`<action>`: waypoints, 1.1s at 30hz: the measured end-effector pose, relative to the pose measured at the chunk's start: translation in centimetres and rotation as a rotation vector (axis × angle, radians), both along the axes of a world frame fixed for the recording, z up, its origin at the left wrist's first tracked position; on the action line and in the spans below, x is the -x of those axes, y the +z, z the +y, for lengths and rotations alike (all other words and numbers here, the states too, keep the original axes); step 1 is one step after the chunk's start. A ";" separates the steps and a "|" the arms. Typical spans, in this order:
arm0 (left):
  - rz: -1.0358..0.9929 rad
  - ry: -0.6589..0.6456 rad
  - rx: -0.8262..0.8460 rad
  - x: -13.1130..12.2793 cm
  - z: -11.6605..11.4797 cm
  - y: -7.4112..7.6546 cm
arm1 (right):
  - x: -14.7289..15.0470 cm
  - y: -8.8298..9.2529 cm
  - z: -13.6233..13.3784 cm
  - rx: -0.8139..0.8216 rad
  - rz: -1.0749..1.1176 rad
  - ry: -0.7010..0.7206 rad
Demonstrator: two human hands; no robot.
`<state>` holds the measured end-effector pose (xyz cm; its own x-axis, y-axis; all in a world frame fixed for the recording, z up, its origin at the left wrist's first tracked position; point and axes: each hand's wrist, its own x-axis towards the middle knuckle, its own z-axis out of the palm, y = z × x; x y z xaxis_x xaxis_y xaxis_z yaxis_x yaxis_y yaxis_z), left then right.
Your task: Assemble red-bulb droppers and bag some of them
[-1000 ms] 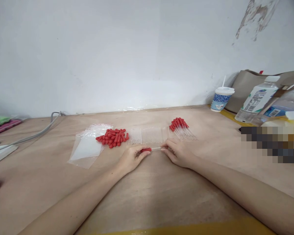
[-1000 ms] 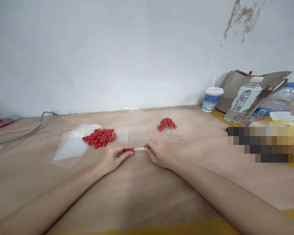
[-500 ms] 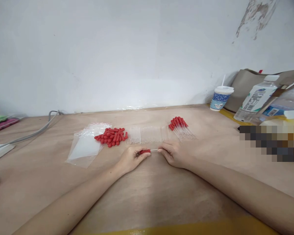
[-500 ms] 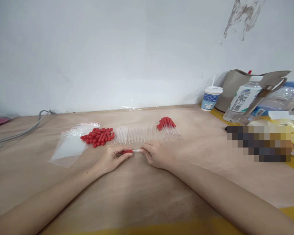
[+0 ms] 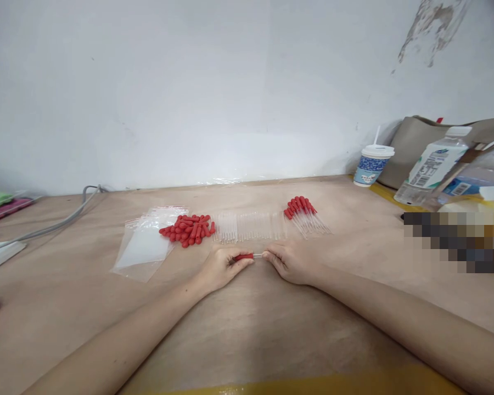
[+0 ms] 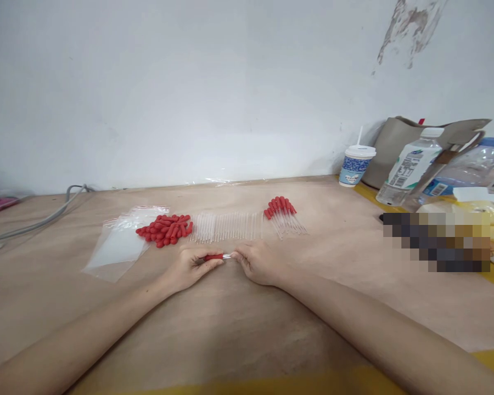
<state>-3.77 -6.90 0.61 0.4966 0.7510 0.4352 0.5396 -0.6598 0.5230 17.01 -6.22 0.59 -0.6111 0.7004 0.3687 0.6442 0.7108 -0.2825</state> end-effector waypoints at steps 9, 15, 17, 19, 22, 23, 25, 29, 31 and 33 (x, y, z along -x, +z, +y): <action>-0.030 0.145 -0.203 0.8 0.0 0.0 | -0.7 1.2 -0.4 0.061 0.057 -0.034; 0.074 0.022 -0.178 1.0 -0.1 -0.1 | -3.9 2.3 3.5 0.259 0.346 -0.418; 0.092 0.008 -0.152 0.9 0.0 0.0 | -4.9 3.0 4.9 0.321 0.325 -0.568; 0.096 0.005 -0.126 0.8 0.1 0.0 | -5.5 3.5 6.0 0.258 0.230 -0.686; 0.090 0.004 -0.101 0.9 0.2 0.0 | -5.6 3.2 6.9 0.164 0.105 -0.768; 0.088 0.005 -0.097 1.0 0.2 0.0 | -5.4 2.9 7.0 0.154 0.079 -0.781; 0.087 0.003 -0.092 1.0 0.2 -0.1 | -5.2 2.2 7.1 0.144 0.048 -0.799; 0.085 0.002 -0.077 1.0 0.2 0.1 | -4.8 1.4 6.7 0.117 -0.013 -0.791; 0.088 -0.002 -0.068 1.0 0.2 0.2 | -4.7 1.4 6.6 0.101 -0.055 -0.795; 0.092 -0.005 -0.062 0.9 0.3 0.3 | -4.5 1.4 6.6 0.100 -0.079 -0.808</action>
